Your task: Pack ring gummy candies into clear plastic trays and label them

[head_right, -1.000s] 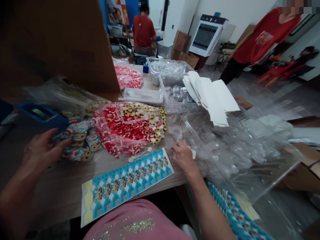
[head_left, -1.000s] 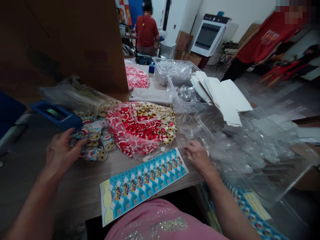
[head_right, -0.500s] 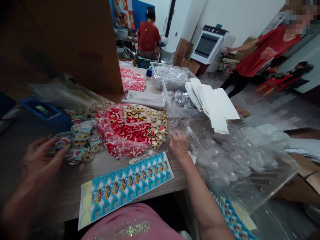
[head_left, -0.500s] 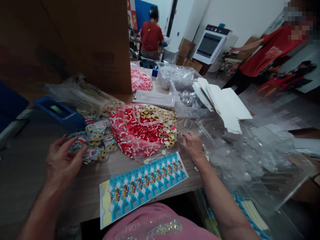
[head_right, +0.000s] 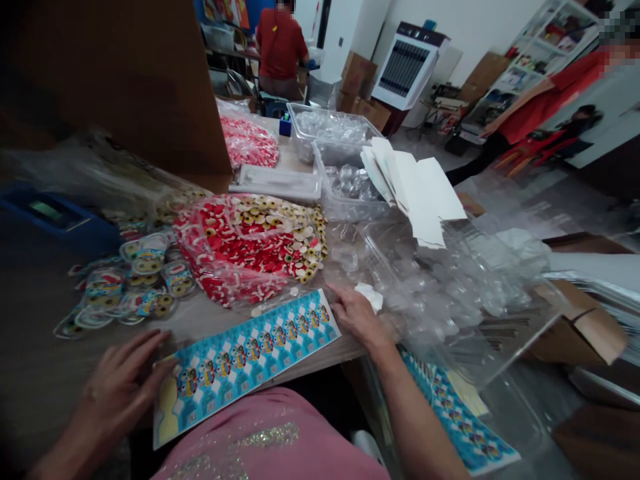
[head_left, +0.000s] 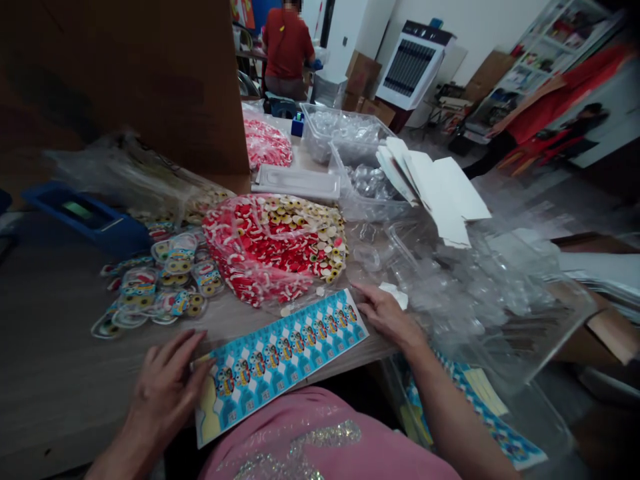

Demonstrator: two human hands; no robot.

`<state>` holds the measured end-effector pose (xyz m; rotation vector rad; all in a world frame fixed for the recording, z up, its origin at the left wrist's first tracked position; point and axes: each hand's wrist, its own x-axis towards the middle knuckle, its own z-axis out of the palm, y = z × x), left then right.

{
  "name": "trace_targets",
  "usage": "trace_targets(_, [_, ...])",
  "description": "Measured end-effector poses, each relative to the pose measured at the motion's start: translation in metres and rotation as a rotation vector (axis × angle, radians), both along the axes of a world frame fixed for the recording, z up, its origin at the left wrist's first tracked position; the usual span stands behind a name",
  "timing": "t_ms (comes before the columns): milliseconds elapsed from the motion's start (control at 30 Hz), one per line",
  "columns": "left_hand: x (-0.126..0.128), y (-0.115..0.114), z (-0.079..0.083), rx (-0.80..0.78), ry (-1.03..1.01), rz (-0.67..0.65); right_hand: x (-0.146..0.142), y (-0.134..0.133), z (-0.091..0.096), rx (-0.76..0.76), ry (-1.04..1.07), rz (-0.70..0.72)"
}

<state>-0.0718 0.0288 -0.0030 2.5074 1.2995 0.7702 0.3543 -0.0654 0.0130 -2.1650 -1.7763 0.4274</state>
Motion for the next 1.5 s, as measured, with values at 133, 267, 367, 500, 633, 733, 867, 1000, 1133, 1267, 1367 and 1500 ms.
trace_targets(133, [-0.01, 0.003, -0.022, -0.094, 0.036, -0.067, -0.004, 0.009, 0.0, -0.115, -0.027, 0.057])
trace_targets(267, [-0.017, 0.012, -0.021, -0.119, 0.06, -0.069, -0.007, 0.013, 0.004, -0.17, -0.198, -0.032])
trace_targets(367, [-0.015, 0.016, -0.016, -0.099, 0.068, -0.043, -0.008, 0.009, 0.002, -0.166, -0.265, -0.123])
trace_targets(500, [-0.005, 0.019, -0.015, -0.083, 0.04, -0.041, -0.007, 0.002, -0.002, -0.131, -0.333, -0.265])
trace_targets(633, [0.008, 0.02, -0.012, -0.051, 0.013, -0.008, -0.002, -0.001, -0.003, -0.043, -0.341, -0.353])
trace_targets(733, [0.017, 0.016, -0.002, 0.0, -0.035, 0.07, 0.005, -0.003, -0.001, 0.052, -0.317, -0.392])
trace_targets(867, [0.038, -0.001, 0.017, -0.157, -0.324, 0.151, -0.001, -0.003, 0.009, 0.192, -0.216, -0.4])
trace_targets(1000, [0.085, -0.031, 0.04, -0.85, -0.717, 0.044, -0.063, 0.003, 0.018, 0.345, 0.464, -0.284])
trace_targets(1133, [0.13, -0.046, 0.041, -1.183, -1.01, -0.058, -0.138, 0.006, 0.018, 0.161, 0.822, 0.059])
trace_targets(1267, [0.128, -0.039, 0.026, -1.334, -1.17, 0.063, -0.149, 0.013, 0.018, 0.165, 0.71, 0.2])
trace_targets(1367, [0.116, -0.037, 0.023, -1.408, -1.025, -0.007, -0.135, 0.02, 0.024, 0.257, 0.585, 0.206])
trace_targets(1500, [0.118, -0.044, 0.029, -1.52, -0.876, -0.24, -0.13, 0.03, 0.035, 0.261, 0.507, 0.423])
